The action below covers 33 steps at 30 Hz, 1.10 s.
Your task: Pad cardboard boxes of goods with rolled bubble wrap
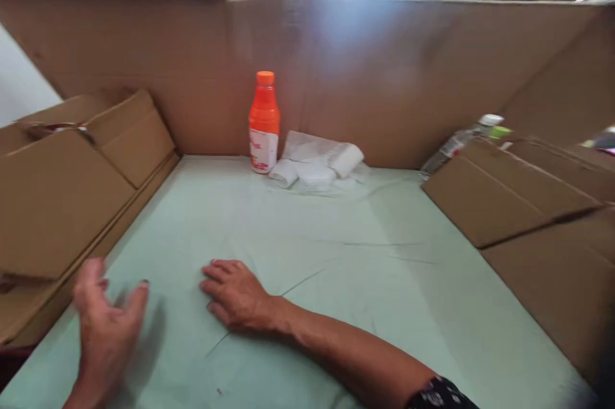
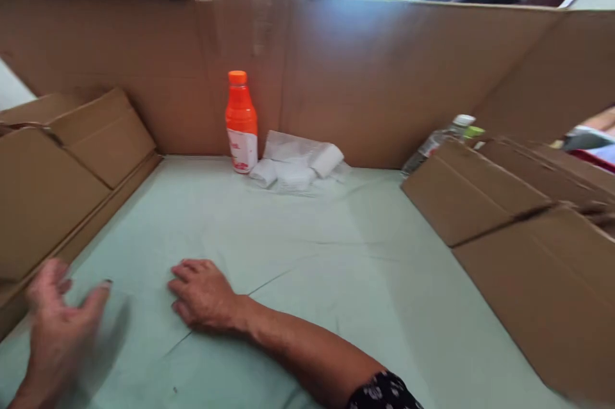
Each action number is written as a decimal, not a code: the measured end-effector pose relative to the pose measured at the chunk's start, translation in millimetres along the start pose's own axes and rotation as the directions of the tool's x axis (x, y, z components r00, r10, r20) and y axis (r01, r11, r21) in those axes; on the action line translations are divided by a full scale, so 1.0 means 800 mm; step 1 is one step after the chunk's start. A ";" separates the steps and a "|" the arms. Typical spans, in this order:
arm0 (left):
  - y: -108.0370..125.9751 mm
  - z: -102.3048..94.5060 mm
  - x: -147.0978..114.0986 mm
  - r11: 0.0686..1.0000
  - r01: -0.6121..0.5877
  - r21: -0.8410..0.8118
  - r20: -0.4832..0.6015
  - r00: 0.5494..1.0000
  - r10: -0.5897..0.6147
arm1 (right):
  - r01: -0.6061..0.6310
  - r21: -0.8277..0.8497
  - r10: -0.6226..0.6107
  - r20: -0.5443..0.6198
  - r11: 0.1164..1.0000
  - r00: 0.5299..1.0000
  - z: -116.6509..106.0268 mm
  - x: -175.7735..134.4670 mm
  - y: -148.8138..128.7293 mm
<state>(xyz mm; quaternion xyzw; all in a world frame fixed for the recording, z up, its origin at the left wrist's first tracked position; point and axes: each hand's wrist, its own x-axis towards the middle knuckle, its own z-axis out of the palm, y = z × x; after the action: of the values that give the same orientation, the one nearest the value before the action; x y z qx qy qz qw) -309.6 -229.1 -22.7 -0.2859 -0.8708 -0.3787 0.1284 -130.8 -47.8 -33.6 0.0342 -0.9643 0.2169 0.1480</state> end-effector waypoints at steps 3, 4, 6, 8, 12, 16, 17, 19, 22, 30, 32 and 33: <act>0.063 0.042 -0.040 0.978 -0.175 -0.117 0.310 0.929 0.203 | 0.133 -0.192 -0.123 0.063 0.972 0.990 -0.007 -0.029 -0.018; 0.085 0.057 -0.045 0.960 -0.232 -0.159 0.369 0.888 0.276 | 0.160 -0.211 -0.149 0.065 0.964 0.987 -0.010 -0.043 -0.025; 0.123 0.089 -0.049 0.917 -0.329 -0.226 0.440 0.805 0.398 | 0.207 -0.207 -0.199 0.059 0.956 0.978 -0.016 -0.076 -0.038; 0.155 0.122 -0.051 0.862 -0.421 -0.282 0.453 0.734 0.506 | 0.188 -0.209 -0.185 0.032 0.960 0.982 -0.025 -0.110 -0.049; 0.200 0.181 -0.072 0.710 -0.610 -0.352 0.397 0.590 0.703 | -0.071 -0.297 0.051 -0.077 0.952 0.996 -0.066 -0.180 -0.047; 0.221 0.205 -0.099 0.588 -0.715 -0.378 0.364 0.470 0.804 | -0.351 -0.363 0.269 -0.257 0.863 0.928 -0.172 -0.265 -0.013; 0.223 0.206 -0.103 0.580 -0.720 -0.381 0.358 0.463 0.811 | -0.497 -0.419 0.354 -0.374 0.760 0.857 -0.209 -0.290 -0.004; 0.225 0.202 -0.106 0.584 -0.714 -0.387 0.365 0.463 0.808 | -0.718 -0.513 0.418 -0.587 0.471 0.693 -0.286 -0.344 0.012; 0.229 0.196 -0.105 0.616 -0.679 -0.399 0.398 0.478 0.783 | -0.852 -0.512 0.406 -0.759 0.113 0.509 -0.383 -0.429 0.037; 0.238 0.177 -0.100 0.757 -0.430 -0.492 0.457 0.613 0.645 | -0.920 -0.388 0.647 -0.718 -0.065 0.257 -0.436 -0.527 0.039; 0.236 0.163 -0.098 0.803 -0.316 -0.506 0.521 0.629 0.576 | -0.881 -0.471 0.592 -0.697 0.046 0.404 -0.418 -0.494 0.013; 0.235 0.155 -0.096 0.820 -0.265 -0.507 0.552 0.631 0.545 | -0.841 -0.523 0.531 -0.677 0.140 0.510 -0.407 -0.469 -0.003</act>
<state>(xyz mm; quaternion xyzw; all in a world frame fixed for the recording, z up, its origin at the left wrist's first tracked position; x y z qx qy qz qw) -136.7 -65.8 -30.7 -0.6145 -0.6763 -0.3685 -0.1710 315.6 90.5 135.4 -0.5287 -0.8010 -0.2109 0.1855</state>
